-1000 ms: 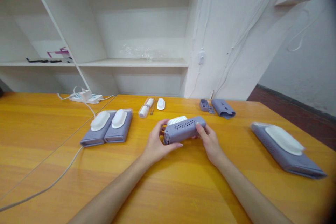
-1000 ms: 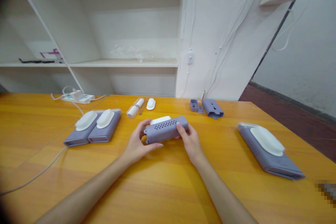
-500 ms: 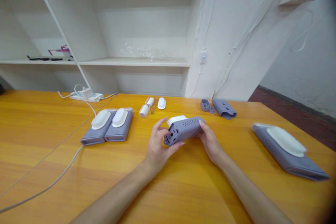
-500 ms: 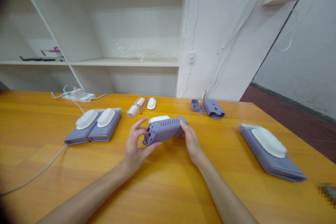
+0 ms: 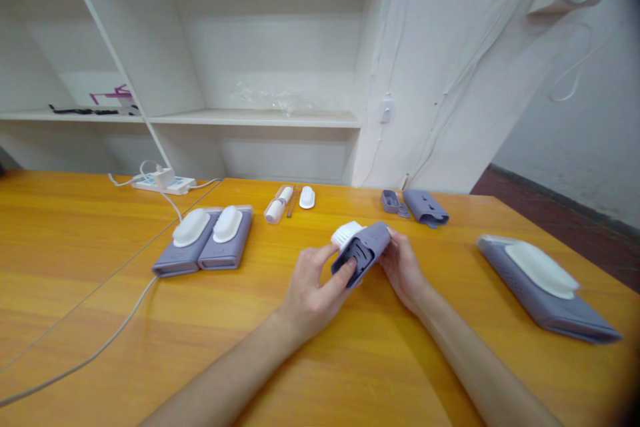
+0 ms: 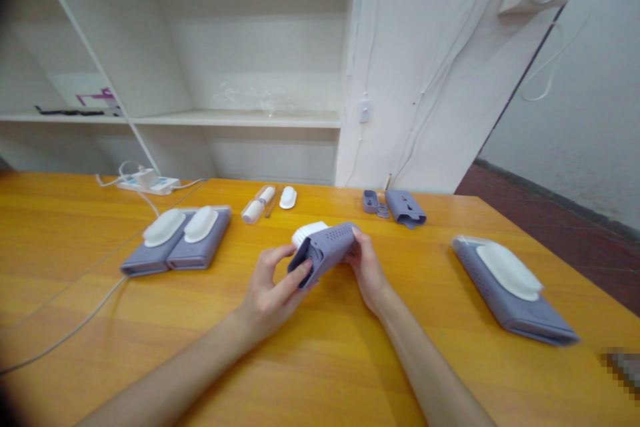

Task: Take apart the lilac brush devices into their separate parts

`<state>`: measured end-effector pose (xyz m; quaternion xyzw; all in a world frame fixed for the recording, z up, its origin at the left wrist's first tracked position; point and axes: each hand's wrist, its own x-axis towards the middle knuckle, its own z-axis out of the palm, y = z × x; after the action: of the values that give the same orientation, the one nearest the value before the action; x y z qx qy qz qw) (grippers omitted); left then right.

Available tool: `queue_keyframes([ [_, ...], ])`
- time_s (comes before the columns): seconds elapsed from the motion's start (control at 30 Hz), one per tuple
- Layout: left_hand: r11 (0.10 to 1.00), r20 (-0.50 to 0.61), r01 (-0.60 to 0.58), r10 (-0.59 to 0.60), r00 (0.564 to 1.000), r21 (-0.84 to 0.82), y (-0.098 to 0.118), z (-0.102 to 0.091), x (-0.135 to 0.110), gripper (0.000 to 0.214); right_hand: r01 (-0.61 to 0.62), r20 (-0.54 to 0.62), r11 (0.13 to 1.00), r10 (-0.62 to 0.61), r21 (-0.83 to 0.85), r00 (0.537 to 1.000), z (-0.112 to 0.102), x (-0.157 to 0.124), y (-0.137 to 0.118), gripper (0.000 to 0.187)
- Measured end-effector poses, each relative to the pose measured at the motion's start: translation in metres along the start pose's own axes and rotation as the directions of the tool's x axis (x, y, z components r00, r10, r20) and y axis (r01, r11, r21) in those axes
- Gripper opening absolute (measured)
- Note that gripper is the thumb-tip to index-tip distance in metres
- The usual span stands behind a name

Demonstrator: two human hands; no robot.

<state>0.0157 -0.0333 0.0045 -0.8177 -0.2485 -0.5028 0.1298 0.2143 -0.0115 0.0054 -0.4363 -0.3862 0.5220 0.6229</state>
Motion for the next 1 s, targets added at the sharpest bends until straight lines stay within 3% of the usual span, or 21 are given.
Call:
queue_keyframes([
  [0.2, 0.995, -0.049, 0.024, -0.02, 0.999, 0.095, 0.0052, -0.0021, 0.0022, 0.037, -0.005, 0.007, 0.999, 0.005, 0.045, 1.0, 0.0016, -0.0001, -0.0008, 0.036],
  [0.37, 0.976, -0.095, -0.021, 0.043, 0.995, 0.217, 0.0026, -0.0001, 0.0001, 0.024, -0.009, 0.022, 0.998, 0.007, 0.07, 1.0, 0.0008, 0.0002, 0.0017, 0.035],
  [0.57, 0.976, -0.101, -0.078, 0.1, 0.99, 0.205, 0.0011, 0.0027, 0.0008, 0.011, -0.02, 0.025, 0.996, 0.018, 0.085, 1.0, 0.0021, -0.0001, 0.0003, 0.035],
  [0.9, 0.979, -0.087, -0.062, 0.08, 0.993, 0.193, 0.002, -0.0001, 0.0027, 0.01, -0.023, 0.006, 0.995, 0.022, 0.094, 1.0, 0.0029, 0.0004, 0.0015, 0.033],
  [1.0, 0.984, -0.083, -0.012, 0.027, 0.996, 0.178, 0.0021, -0.0005, 0.0019, 0.015, 0.002, 0.01, 0.992, -0.003, 0.129, 1.0, -0.0001, 0.0001, 0.0015, 0.031],
])
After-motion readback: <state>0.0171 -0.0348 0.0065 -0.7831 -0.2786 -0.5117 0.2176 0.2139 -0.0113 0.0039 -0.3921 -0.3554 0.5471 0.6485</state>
